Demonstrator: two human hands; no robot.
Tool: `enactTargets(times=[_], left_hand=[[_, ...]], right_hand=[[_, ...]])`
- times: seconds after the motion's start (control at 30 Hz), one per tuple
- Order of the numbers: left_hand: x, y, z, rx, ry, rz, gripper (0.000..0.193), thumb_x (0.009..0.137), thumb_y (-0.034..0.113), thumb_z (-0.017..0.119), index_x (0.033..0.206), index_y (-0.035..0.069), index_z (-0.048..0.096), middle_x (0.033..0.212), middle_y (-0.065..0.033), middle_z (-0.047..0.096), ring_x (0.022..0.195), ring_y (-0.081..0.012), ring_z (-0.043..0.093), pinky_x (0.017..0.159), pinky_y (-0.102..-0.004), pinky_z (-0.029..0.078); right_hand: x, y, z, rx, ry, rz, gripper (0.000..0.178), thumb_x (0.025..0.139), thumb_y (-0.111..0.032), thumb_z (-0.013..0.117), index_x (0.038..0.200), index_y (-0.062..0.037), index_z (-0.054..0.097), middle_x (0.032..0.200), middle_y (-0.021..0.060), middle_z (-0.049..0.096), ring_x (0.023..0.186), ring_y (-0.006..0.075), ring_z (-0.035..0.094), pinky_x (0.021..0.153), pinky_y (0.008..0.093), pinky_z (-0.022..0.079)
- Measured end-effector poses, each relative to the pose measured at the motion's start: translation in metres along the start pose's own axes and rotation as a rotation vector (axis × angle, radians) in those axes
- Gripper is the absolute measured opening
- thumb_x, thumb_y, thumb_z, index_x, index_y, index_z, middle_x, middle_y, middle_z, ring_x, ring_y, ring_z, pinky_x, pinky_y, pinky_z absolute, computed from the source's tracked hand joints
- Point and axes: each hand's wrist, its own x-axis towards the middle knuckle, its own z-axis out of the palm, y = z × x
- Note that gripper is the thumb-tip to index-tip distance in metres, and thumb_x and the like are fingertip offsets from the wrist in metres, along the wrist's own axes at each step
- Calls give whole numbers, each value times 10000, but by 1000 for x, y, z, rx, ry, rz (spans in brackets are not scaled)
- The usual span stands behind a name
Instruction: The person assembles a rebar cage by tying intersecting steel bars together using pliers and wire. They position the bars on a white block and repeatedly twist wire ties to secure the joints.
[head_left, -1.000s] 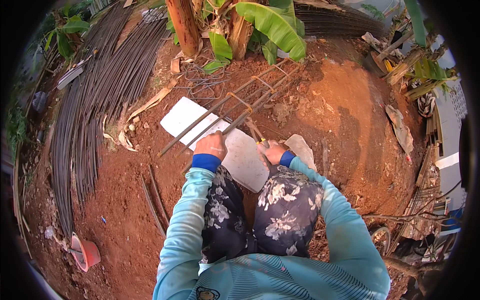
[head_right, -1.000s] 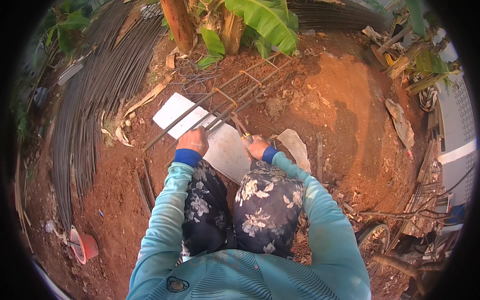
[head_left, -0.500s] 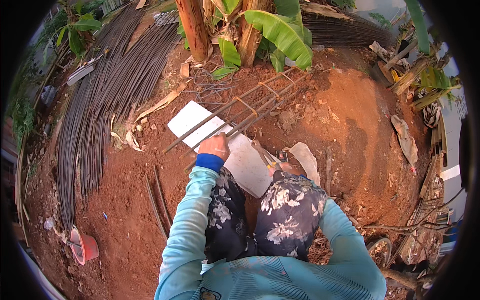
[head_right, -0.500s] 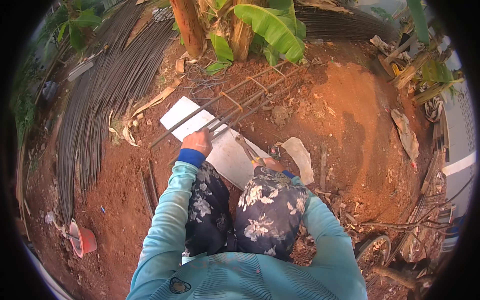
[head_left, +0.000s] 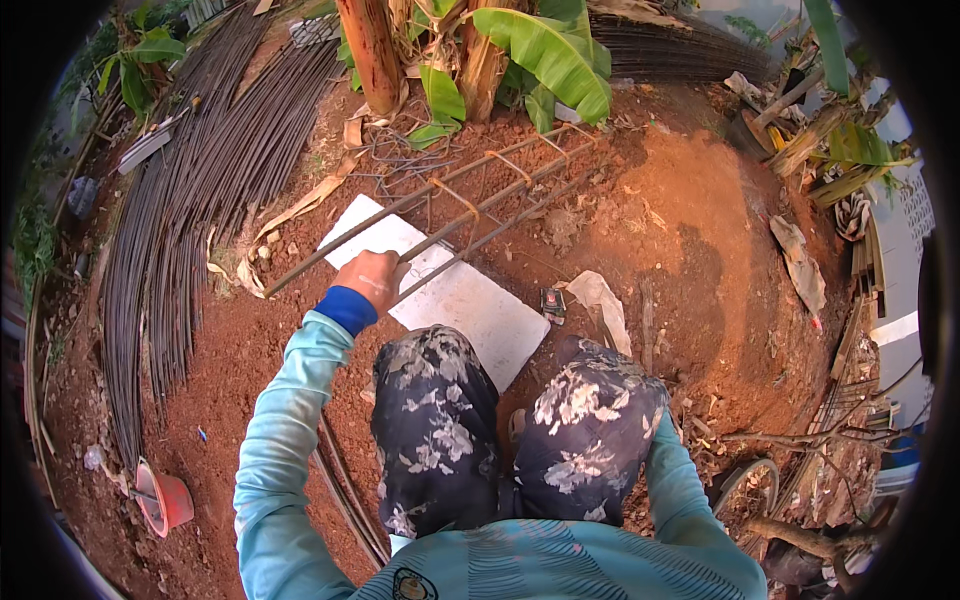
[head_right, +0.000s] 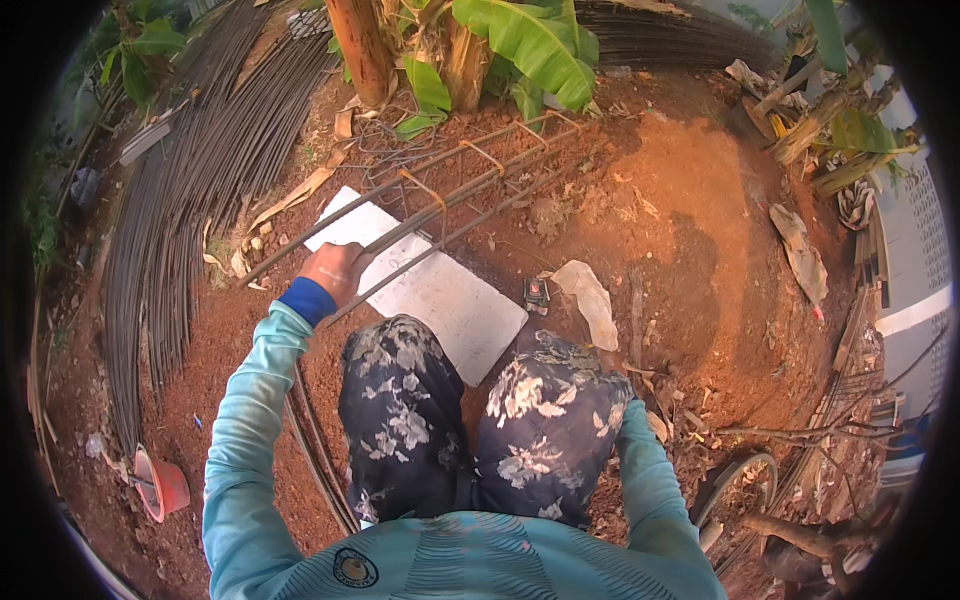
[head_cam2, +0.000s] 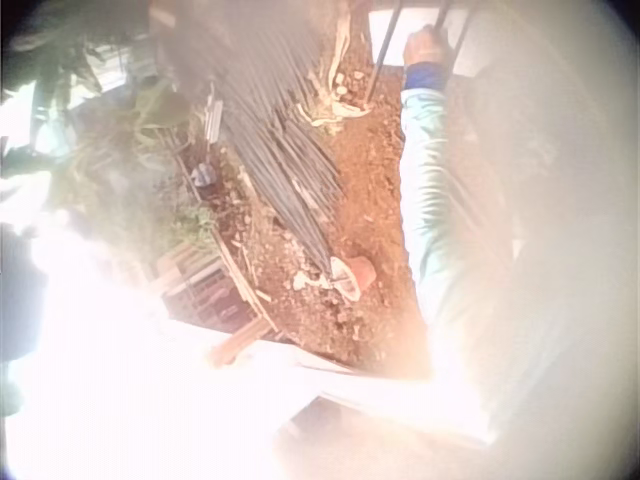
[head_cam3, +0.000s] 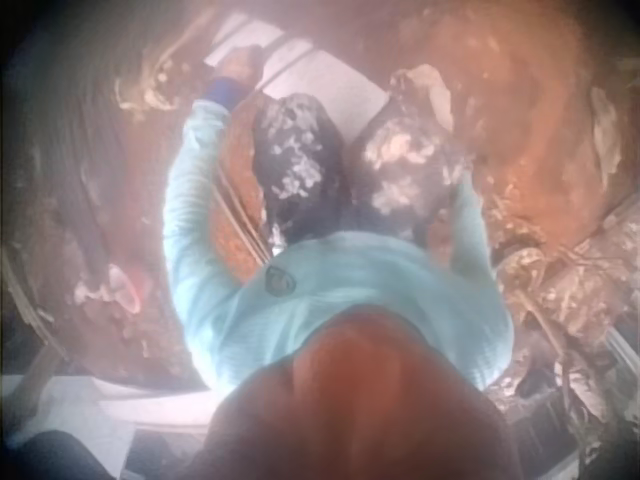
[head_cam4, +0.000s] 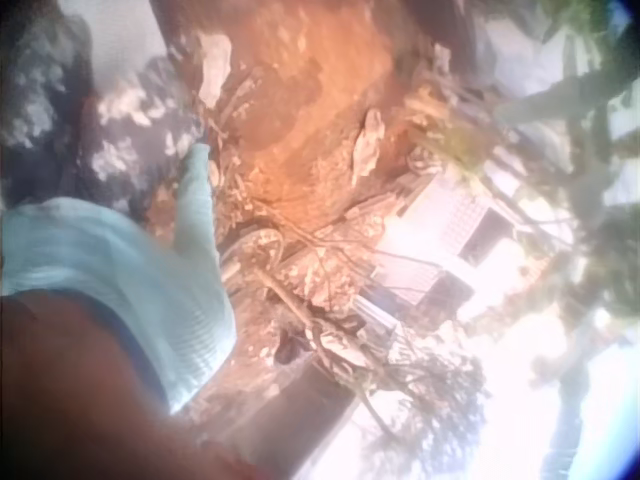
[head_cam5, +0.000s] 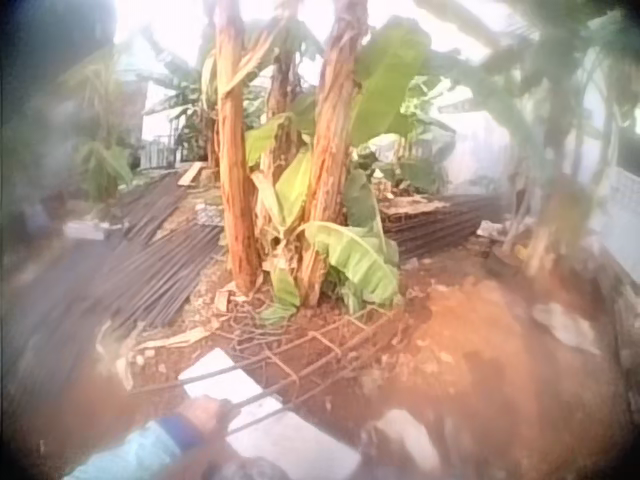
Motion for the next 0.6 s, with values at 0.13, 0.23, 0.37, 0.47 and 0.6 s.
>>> enactTargets(times=[0.13,0.23,0.37,0.47,0.6], left_hand=[[-14,3,11,30,-29,-29,286,942,307,552,942,27,616,760,-258,650,757,-454,645,693,-508,537],[-20,20,38,-78,-60,-81,285,911,296,598,854,17,618,781,-252,647,779,-438,634,686,-502,514],[-28,21,52,-69,-7,-93,249,913,283,595,918,36,626,790,-245,649,791,-443,633,706,-513,512],[-32,11,44,-55,13,-82,274,944,297,547,924,29,597,748,-248,650,728,-445,642,655,-525,521],[-50,14,33,-63,65,-62,231,935,269,574,903,42,607,721,-232,639,696,-436,630,606,-514,506]], right_hand=[[16,-24,-1,28,-22,-12,505,870,-448,610,1122,-10,618,1057,202,672,897,307,657,803,416,514],[30,-52,-5,30,-28,-54,473,882,-426,608,1114,-13,616,1048,196,675,870,292,662,780,409,522],[59,-97,-19,9,-60,-104,431,898,-396,605,1102,-16,614,1036,187,679,835,272,670,750,399,533],[75,-134,-41,29,-113,-111,399,910,-374,603,1094,-19,612,1026,181,682,809,257,675,727,392,540],[64,-175,-72,331,-237,-184,364,931,-346,594,1100,-24,596,1000,163,687,778,229,679,700,379,553]])
